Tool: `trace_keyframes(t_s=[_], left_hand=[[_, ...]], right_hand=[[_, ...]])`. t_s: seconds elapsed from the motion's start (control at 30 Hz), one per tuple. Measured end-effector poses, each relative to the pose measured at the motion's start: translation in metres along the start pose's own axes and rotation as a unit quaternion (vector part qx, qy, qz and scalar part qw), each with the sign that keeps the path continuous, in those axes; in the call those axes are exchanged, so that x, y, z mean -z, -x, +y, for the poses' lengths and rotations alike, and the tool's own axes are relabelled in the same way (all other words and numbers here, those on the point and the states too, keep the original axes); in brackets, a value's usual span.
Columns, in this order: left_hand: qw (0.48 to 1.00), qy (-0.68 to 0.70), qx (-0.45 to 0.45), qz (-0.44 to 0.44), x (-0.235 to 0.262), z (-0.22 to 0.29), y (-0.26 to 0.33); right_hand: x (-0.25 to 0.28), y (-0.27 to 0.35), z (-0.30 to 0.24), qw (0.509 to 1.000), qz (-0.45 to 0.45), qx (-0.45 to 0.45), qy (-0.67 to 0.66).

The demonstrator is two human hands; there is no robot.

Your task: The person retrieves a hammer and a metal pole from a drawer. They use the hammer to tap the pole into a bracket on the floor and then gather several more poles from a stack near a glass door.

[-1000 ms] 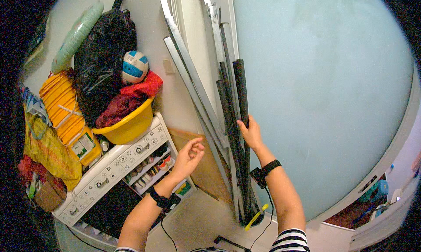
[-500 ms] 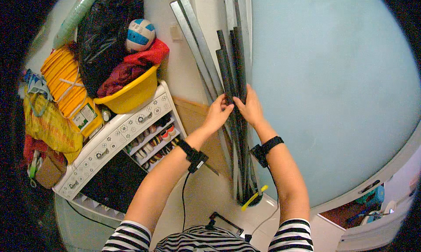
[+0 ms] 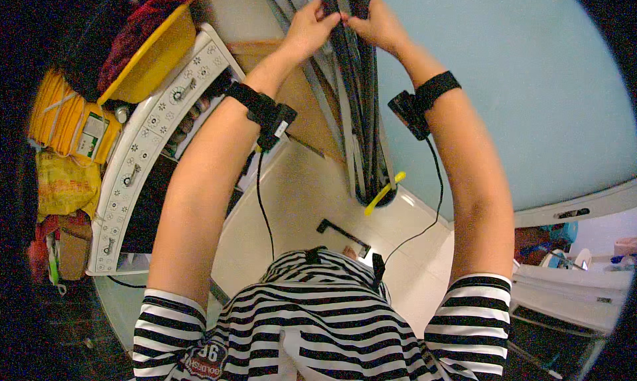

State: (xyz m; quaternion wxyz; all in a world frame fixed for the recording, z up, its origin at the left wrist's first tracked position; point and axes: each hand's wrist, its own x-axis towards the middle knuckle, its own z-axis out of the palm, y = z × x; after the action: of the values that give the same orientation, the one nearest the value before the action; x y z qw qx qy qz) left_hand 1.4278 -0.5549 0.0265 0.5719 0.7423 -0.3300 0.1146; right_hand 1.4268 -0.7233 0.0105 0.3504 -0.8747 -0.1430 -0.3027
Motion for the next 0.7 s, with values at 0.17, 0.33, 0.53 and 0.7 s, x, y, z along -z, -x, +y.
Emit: trace_keyframes(t_s=[0.17,0.33,0.53,0.7], left_hand=[[0.998,0.067,-0.018,0.014,0.001,0.023,0.005],[0.993,0.013,-0.106,0.044,-0.002,0.034,0.000],[0.994,0.067,-0.082,-0.033,-0.008,0.063,0.014],[0.994,0.074,-0.046,-0.061,-0.020,0.065,0.024]], right_hand=[[0.018,0.012,-0.031,0.991,-0.031,-0.014,-0.126],[0.037,0.016,-0.037,0.987,-0.076,0.021,-0.142],[0.062,0.026,-0.044,0.980,-0.131,-0.024,-0.150],[0.070,0.038,-0.047,0.980,-0.115,-0.016,-0.159]])
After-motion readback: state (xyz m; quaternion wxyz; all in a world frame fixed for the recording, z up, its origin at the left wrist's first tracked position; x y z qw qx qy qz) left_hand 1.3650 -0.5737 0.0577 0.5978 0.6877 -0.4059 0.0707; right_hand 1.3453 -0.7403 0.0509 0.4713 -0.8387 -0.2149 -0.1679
